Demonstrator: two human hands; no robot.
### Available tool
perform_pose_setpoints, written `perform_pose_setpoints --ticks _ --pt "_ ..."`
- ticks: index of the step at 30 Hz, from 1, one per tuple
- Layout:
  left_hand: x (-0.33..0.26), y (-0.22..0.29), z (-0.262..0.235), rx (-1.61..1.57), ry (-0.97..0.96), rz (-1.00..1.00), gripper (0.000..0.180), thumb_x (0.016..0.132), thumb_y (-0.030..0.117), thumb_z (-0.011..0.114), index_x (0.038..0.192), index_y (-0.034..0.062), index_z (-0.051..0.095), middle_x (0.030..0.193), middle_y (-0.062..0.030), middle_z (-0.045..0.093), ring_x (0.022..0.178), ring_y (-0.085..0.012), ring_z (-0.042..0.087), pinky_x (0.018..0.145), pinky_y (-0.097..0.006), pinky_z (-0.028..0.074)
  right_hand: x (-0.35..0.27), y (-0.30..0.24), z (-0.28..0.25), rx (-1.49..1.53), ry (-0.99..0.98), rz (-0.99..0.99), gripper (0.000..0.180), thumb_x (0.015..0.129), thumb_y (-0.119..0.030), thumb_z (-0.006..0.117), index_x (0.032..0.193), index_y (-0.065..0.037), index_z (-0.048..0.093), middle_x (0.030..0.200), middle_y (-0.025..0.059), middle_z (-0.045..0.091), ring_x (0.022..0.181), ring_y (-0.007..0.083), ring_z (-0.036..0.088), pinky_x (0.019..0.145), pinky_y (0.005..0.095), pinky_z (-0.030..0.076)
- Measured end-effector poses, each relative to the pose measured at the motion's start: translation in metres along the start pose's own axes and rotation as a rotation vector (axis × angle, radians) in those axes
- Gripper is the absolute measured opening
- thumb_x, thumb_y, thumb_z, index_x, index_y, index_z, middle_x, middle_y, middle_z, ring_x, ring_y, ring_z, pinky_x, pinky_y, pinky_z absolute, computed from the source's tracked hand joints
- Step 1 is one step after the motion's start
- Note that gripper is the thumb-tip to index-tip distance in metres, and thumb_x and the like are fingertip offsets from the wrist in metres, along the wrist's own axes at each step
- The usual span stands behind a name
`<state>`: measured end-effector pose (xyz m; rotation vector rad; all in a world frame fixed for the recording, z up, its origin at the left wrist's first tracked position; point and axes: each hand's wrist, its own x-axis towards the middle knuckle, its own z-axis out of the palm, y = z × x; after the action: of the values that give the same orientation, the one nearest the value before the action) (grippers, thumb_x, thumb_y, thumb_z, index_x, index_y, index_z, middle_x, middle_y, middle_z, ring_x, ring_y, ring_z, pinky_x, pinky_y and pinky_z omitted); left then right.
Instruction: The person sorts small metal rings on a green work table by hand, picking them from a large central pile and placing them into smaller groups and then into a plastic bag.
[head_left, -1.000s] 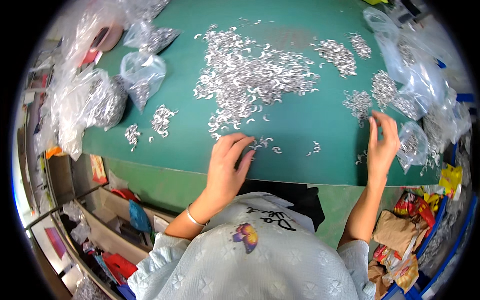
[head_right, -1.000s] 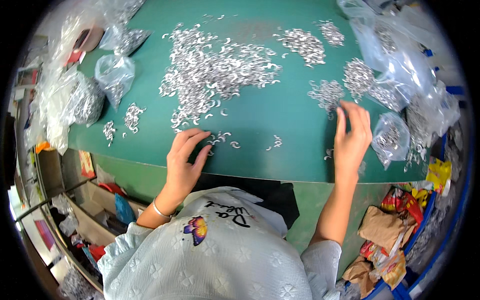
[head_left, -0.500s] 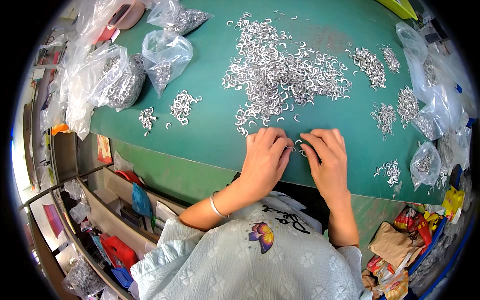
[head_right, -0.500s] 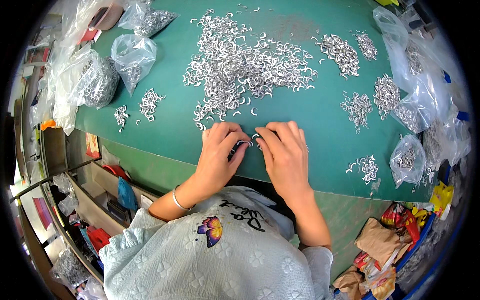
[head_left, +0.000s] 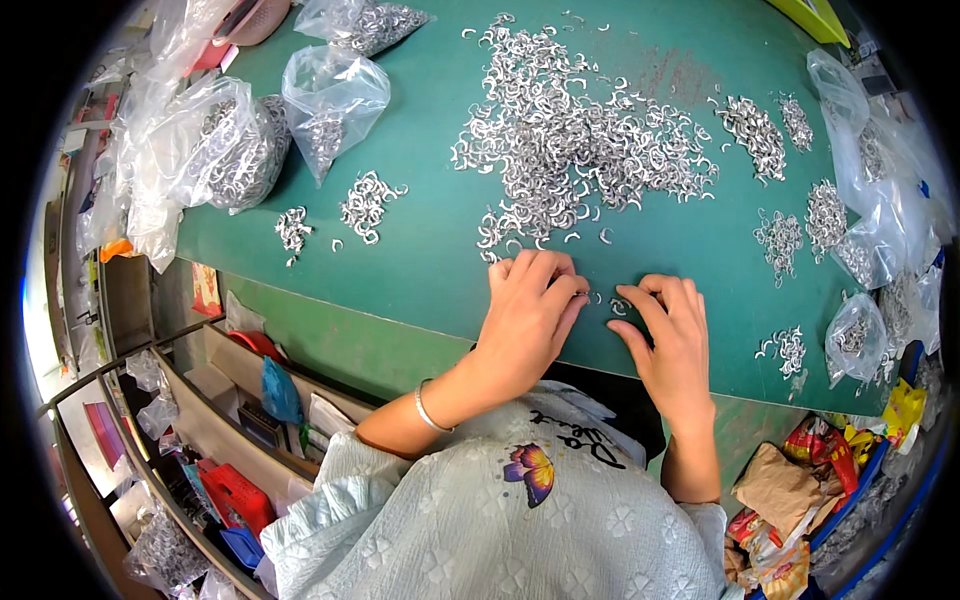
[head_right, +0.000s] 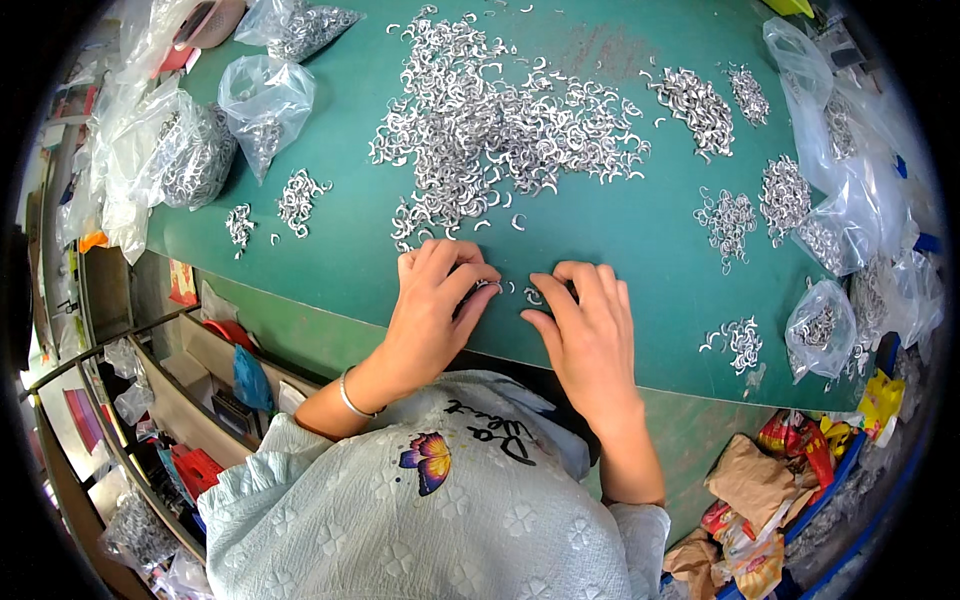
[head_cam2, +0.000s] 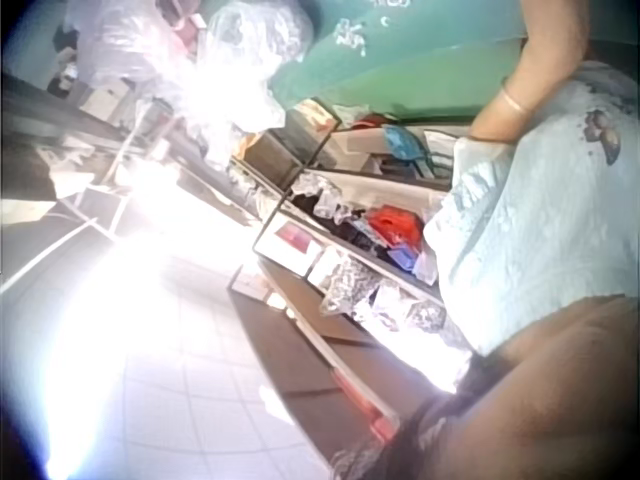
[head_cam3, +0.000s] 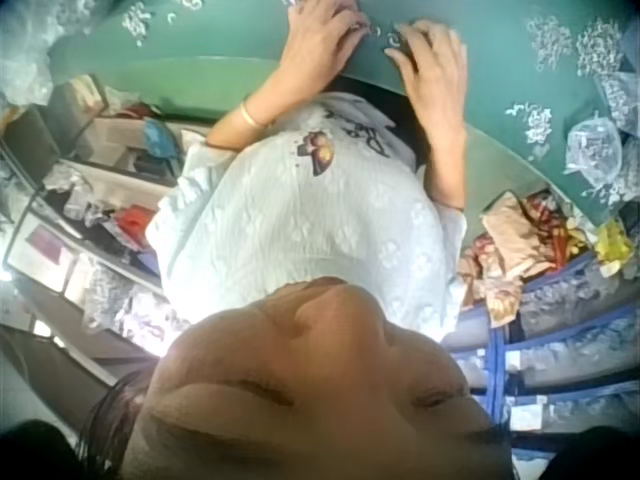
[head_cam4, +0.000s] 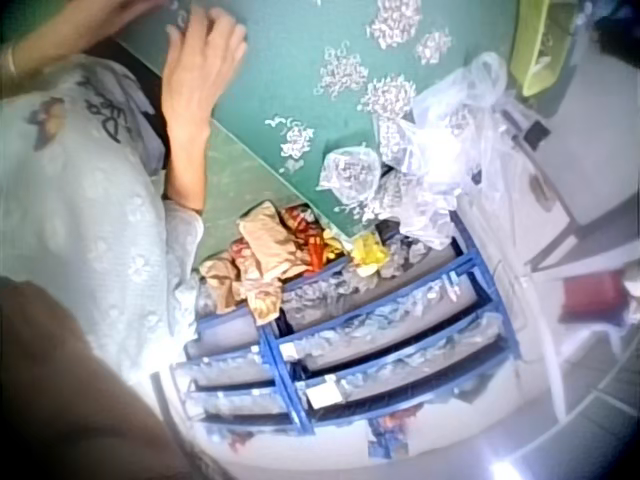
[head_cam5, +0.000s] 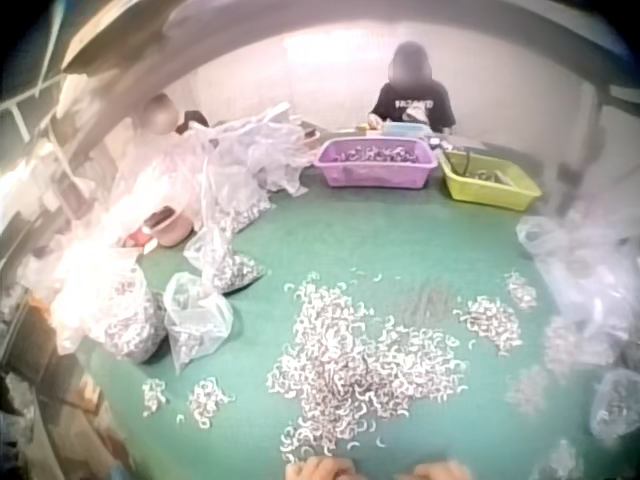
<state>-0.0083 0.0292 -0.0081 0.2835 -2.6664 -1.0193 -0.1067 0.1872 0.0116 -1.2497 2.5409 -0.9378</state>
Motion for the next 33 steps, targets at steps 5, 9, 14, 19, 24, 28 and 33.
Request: perform_pose_setpoints --ticks 5,9,14,19,24,28,33 --pt "-0.002 -0.005 0.000 -0.043 0.049 0.012 0.022 0.077 0.000 0.072 0.096 0.0062 0.063 0.098 -0.0050 0.058 0.092 -0.0234 0.054 0.082 -0.037 0.034 -0.005 0.005 0.008 0.014 0.041 -0.065 0.021 0.072 -0.004 0.075 0.090 -0.002 0.064 0.093 0.0076 0.056 0.082 0.0270 0.053 0.072 0.0388 0.041" --pt "-0.001 -0.007 0.000 -0.050 0.071 0.024 0.026 0.076 -0.002 0.070 0.100 0.0056 0.063 0.098 -0.0052 0.059 0.091 -0.0236 0.054 0.082 -0.036 0.035 -0.007 0.004 0.011 -0.008 0.079 -0.081 0.022 0.071 -0.002 0.074 0.090 -0.001 0.063 0.091 0.0084 0.057 0.081 0.0271 0.054 0.070 0.0392 0.042" --pt "-0.002 0.004 -0.006 -0.090 0.068 0.035 0.027 0.077 -0.006 0.067 0.102 0.0042 0.065 0.098 -0.0080 0.059 0.091 -0.0248 0.055 0.080 -0.036 0.039 -0.008 0.005 0.012 -0.013 0.098 -0.083 0.021 0.072 -0.002 0.074 0.090 0.000 0.062 0.091 0.0089 0.057 0.080 0.0272 0.054 0.069 0.0396 0.042" --pt "-0.026 0.028 -0.021 -0.815 -0.545 -0.233 0.015 0.092 0.001 0.059 0.104 -0.0017 0.066 0.096 -0.0100 0.065 0.083 -0.0163 0.062 0.072 -0.029 0.051 -0.010 0.007 0.016 -0.089 0.130 -0.125 0.020 0.074 -0.003 0.073 0.090 -0.001 0.062 0.091 0.0093 0.058 0.078 0.0270 0.055 0.066 0.0385 0.040" --pt "-0.055 0.005 0.020 -1.219 -0.847 -0.508 0.026 0.101 0.007 0.047 0.120 -0.0022 0.062 0.107 -0.0100 0.066 0.086 -0.0127 0.062 0.078 -0.029 0.053 -0.009 0.009 0.020 -0.075 0.177 -0.155 0.018 0.076 -0.003 0.072 0.090 -0.001 0.062 0.090 0.0092 0.059 0.075 0.0270 0.055 0.065 0.0386 0.039" --pt "-0.061 0.006 0.031 -1.462 -0.832 -0.669 0.033 0.103 0.013 0.043 0.131 -0.0018 0.053 0.117 -0.0136 0.064 0.103 -0.0184 0.062 0.091 -0.032 0.050 -0.010 0.010 0.019 -0.024 0.208 -0.127 0.015 0.077 0.000 0.071 0.089 -0.001 0.062 0.087 0.0096 0.060 0.075 0.0274 0.055 0.064 0.0387 0.039" --pt "-0.062 0.006 0.032 -1.809 -0.811 -0.852 0.043 0.105 0.022 0.039 0.134 -0.0089 0.046 0.126 -0.0209 0.059 0.119 -0.0287 0.058 0.104 -0.039 0.044 -0.018 0.005 0.008 0.219 0.169 -0.074 0.015 0.077 0.004 0.070 0.088 -0.001 0.062 0.086 0.0107 0.061 0.074 0.0284 0.056 0.065 0.0384 0.042"
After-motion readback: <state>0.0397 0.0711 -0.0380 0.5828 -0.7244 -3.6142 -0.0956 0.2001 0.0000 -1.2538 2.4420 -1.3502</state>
